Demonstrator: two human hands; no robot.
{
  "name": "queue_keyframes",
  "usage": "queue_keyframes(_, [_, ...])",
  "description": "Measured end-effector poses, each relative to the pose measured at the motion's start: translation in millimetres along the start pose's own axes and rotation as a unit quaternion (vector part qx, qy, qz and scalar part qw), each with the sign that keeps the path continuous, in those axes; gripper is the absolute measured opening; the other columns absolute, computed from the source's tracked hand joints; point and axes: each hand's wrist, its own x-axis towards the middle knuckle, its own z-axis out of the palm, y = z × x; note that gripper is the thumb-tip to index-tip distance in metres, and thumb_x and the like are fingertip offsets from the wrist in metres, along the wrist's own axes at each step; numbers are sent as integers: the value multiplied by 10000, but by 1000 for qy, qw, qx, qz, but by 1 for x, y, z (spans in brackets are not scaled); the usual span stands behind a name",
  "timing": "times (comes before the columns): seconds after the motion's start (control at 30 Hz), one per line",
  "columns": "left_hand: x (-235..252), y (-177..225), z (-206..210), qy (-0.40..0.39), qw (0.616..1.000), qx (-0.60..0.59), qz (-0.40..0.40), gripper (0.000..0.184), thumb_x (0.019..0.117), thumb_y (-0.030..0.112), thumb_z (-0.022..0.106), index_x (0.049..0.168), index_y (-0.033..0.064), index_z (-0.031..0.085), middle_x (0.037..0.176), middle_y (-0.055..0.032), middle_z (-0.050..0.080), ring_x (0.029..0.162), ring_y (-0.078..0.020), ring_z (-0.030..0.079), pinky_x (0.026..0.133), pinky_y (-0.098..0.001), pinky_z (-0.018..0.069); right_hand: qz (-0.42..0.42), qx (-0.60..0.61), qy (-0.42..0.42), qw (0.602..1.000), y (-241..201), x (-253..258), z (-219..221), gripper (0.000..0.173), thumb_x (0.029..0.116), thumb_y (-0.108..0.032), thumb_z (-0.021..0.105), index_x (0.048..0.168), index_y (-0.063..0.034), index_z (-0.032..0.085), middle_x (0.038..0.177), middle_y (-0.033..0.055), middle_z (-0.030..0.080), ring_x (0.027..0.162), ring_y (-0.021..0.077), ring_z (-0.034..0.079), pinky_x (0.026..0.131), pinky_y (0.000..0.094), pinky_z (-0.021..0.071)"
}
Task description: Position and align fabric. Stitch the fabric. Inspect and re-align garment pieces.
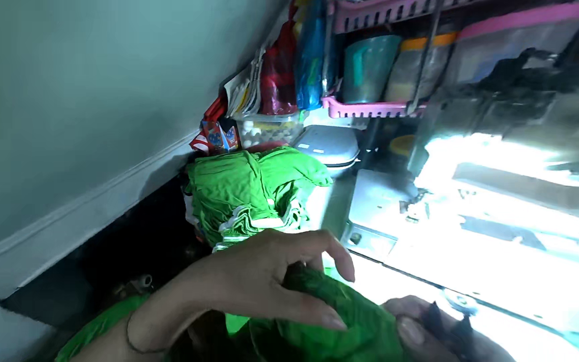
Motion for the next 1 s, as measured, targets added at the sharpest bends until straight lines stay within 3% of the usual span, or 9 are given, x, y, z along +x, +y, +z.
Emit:
queue_keyframes(0.1, [10, -21, 3, 5, 991, 132, -14, 290, 987, 277, 684, 1238, 133, 686, 1073, 6, 709, 984, -35, 653, 878, -231, 548, 27, -32, 74, 996, -3, 1, -6, 184, 1075, -166, 512, 1163, -142, 672, 888, -119, 691, 703, -30, 608, 611, 183, 527])
queue_keyframes(0.23, [34, -54, 11, 103, 977, 187, -14, 240, 1019, 349, 613, 996, 170, 773, 891, 57, 635, 843, -19, 594, 760, -208, 509, 46, -84, 160, 982, 5, 3, -6, 249, 1067, -158, 524, 1240, -60, 674, 972, -60, 744, 856, 27, 703, 777, 251, 608])
queue_keyframes(0.3, [52, -67, 22, 141, 985, 81, -57, 215, 1046, 242, 576, 1008, 101, 734, 917, 24, 657, 864, -41, 612, 785, -235, 520, 51, -116, 168, 978, 11, 3, -6, 279, 1051, -183, 566, 1267, -40, 670, 985, -57, 750, 857, 5, 701, 783, 228, 603])
queue_keyframes(0.43, [101, -82, 44, 186, 974, 12, -132, 175, 1061, 129, 517, 1096, 62, 675, 912, -68, 669, 801, -139, 642, 733, -350, 556, 75, -187, 220, 955, 35, 9, -7, 188, 1041, -243, 579, 1034, -87, 685, 793, -90, 660, 707, -50, 605, 660, 162, 528])
queue_keyframes(0.57, [143, -87, 42, 160, 978, 117, -71, 63, 962, 66, 660, 996, 16, 673, 849, -109, 660, 757, -201, 650, 693, -393, 556, 136, -164, 275, 938, 79, 22, -38, 314, 1017, -288, 584, 1189, -39, 668, 953, 9, 709, 855, 31, 670, 765, 238, 572])
queue_keyframes(0.63, [168, -83, 42, 125, 980, 149, -39, 101, 941, 22, 668, 1002, -59, 667, 858, -166, 667, 783, -243, 661, 725, -399, 548, 172, -129, 306, 927, 89, 23, -58, 301, 1034, -267, 585, 1221, -37, 633, 930, 17, 688, 790, 39, 654, 714, 242, 569])
queue_keyframes(0.77, [228, -89, 40, 62, 966, 212, -132, 227, 979, 139, 648, 1081, -58, 701, 1035, -215, 709, 986, -306, 683, 905, -474, 526, 191, 72, 398, 894, 73, 34, -80, 163, 1086, -188, 469, 983, -90, 550, 586, -42, 514, 434, 16, 464, 422, 166, 428])
queue_keyframes(0.9, [210, -82, 62, 154, 966, 114, -176, 207, 1016, 115, 587, 1136, -38, 657, 1081, -193, 680, 981, -273, 659, 907, -411, 538, 194, 190, 433, 859, 41, 55, -77, 189, 1114, -166, 389, 981, -69, 483, 559, -4, 467, 387, 37, 413, 373, 173, 381])
queue_keyframes(1.0, [228, -70, 44, 115, 968, 112, -192, 196, 1000, 87, 611, 1100, -74, 660, 1051, -240, 672, 980, -331, 645, 877, -482, 510, 186, 205, 419, 865, 51, 50, -79, 214, 1120, -193, 370, 979, -91, 495, 584, -15, 484, 408, 33, 435, 399, 171, 404])
